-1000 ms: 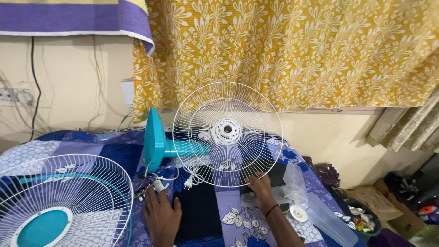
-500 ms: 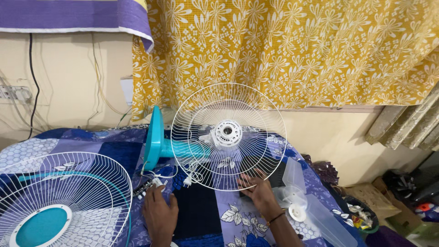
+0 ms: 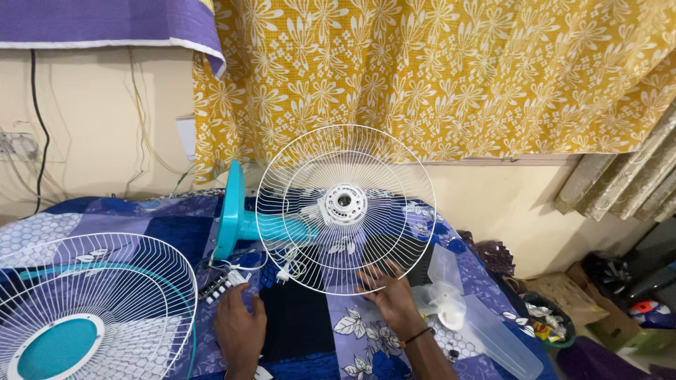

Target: The person uses a screwdriver to tighten screws on the central hub of a white fan cage. They then pick up a translucent fan blade and place it on the bed, followed by handling the fan motor assembly and another cage.

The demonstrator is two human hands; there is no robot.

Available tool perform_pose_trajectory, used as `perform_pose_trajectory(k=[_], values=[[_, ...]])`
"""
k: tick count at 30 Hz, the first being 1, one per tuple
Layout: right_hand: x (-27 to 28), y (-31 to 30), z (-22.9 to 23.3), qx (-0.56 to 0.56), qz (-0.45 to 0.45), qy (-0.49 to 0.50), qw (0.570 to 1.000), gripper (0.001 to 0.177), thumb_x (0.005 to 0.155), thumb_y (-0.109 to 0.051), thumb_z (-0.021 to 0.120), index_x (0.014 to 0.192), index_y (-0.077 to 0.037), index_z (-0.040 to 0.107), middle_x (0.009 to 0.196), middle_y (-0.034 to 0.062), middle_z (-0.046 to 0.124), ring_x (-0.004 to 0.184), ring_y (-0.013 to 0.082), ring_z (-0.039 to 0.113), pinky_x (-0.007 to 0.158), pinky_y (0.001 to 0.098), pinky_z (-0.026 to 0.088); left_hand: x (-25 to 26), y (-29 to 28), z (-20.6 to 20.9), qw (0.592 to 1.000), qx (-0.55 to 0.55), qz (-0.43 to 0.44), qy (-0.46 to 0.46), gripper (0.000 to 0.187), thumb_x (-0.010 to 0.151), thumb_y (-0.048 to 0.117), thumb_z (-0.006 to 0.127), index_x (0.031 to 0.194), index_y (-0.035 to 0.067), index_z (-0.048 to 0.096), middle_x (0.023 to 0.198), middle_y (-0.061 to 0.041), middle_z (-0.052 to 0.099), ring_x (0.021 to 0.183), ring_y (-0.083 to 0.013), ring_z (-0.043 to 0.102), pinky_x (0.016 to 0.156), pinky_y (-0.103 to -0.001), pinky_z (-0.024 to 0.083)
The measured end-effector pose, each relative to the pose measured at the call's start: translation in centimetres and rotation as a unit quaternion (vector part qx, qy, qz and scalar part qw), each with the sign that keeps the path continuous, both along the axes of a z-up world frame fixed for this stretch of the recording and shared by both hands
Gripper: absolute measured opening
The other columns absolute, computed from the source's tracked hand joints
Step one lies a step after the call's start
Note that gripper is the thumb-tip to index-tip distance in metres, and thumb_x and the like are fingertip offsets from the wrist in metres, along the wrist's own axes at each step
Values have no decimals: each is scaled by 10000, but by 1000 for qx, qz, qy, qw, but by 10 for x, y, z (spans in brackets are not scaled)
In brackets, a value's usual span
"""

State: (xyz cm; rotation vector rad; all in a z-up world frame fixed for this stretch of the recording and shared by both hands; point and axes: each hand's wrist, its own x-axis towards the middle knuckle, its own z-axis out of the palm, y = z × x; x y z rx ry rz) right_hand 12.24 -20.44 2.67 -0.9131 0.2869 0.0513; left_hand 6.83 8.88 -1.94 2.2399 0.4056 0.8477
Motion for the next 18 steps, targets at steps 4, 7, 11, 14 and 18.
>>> perform_pose_trajectory(k=[4, 7, 11, 14, 18], values=[[-11, 6, 13, 0, -6, -15, 1000, 601, 958, 102, 304, 1525, -85, 236, 1540, 313, 406, 1352, 480, 537, 1059, 614, 539, 1, -1, 1, 1000, -9, 9, -22, 369, 891, 204, 684, 1214, 32, 639, 1201, -193, 688, 1132, -378, 641, 957, -507, 498], [-19, 5, 20, -12, -4, -49, 999, 555, 981, 48, 317, 1522, -50, 238, 1532, 342, 412, 1340, 490, 534, 1052, 623, 533, 2, -1, -1, 999, -14, 9, -50, 387, 894, 184, 678, 1235, 8, 626, 1212, -203, 689, 1144, -387, 640, 970, -508, 497], [-44, 1, 25, -3, -20, -60, 998, 555, 962, 66, 309, 1499, -55, 241, 1516, 360, 422, 1321, 511, 542, 1041, 641, 530, 0, -2, -5, 996, -44, 8, -74, 381, 887, 167, 685, 1230, 12, 620, 1162, -200, 711, 1092, -392, 667, 933, -499, 519], [-70, -7, 28, 1, -32, -52, 998, 558, 936, 79, 311, 1477, -38, 240, 1505, 373, 446, 1299, 528, 552, 1020, 664, 531, 0, 0, -10, 987, -92, -14, -129, 364, 893, 136, 666, 1236, 25, 619, 1073, -183, 745, 1006, -380, 709, 882, -491, 539], [-100, -19, 32, 1, -19, -67, 998, 730, 804, 177, 327, 1488, -48, 213, 1492, 376, 440, 1279, 527, 563, 1022, 659, 539, 1, 3, -17, 982, -113, -13, -153, 308, 935, 128, 679, 1220, 29, 620, 1026, -187, 747, 941, -365, 726, 823, -476, 551]])
